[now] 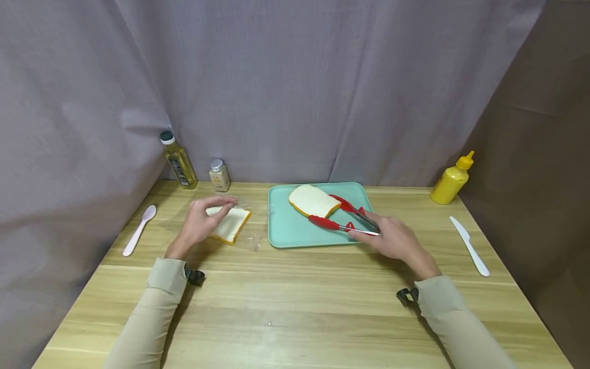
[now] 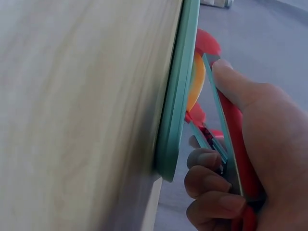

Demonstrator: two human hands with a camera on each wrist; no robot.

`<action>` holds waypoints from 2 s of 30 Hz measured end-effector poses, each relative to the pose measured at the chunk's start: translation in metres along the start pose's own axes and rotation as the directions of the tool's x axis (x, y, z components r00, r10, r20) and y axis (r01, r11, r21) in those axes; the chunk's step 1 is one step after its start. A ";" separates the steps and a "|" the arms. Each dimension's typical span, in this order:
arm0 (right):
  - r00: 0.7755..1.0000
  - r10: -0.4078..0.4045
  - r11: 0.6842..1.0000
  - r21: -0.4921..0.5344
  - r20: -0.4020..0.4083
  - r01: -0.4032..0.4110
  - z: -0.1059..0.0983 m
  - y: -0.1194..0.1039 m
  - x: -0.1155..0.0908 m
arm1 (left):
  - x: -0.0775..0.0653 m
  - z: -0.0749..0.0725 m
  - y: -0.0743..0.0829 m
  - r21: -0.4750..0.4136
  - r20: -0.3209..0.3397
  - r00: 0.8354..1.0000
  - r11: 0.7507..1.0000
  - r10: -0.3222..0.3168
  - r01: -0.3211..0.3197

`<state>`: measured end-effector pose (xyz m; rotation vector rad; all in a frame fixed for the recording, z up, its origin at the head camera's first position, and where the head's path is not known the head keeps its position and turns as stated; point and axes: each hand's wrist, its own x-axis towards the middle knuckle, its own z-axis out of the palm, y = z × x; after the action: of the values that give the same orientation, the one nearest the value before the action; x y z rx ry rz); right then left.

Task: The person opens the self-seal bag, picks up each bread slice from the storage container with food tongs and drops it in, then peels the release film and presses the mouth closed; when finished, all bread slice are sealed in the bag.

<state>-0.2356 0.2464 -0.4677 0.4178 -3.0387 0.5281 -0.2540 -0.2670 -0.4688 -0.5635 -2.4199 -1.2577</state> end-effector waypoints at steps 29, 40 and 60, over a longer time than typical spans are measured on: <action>0.992 -0.123 0.966 0.228 0.002 0.119 -0.002 0.020 0.000 | 0.001 -0.001 0.001 0.068 -0.019 1.000 0.998 -0.011 0.012; 0.981 -0.192 0.957 0.228 0.034 0.179 -0.003 -0.005 -0.005 | 0.001 0.000 0.003 0.061 -0.024 0.999 0.998 0.021 -0.020; 0.933 -0.359 0.927 0.118 0.013 0.355 0.000 -0.034 -0.011 | -0.001 0.002 0.001 0.058 0.148 0.988 0.997 -0.049 0.041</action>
<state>-0.2160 0.2181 -0.4572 0.9709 -2.8658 0.6737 -0.2528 -0.2648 -0.4701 -0.6103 -2.5956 -1.2024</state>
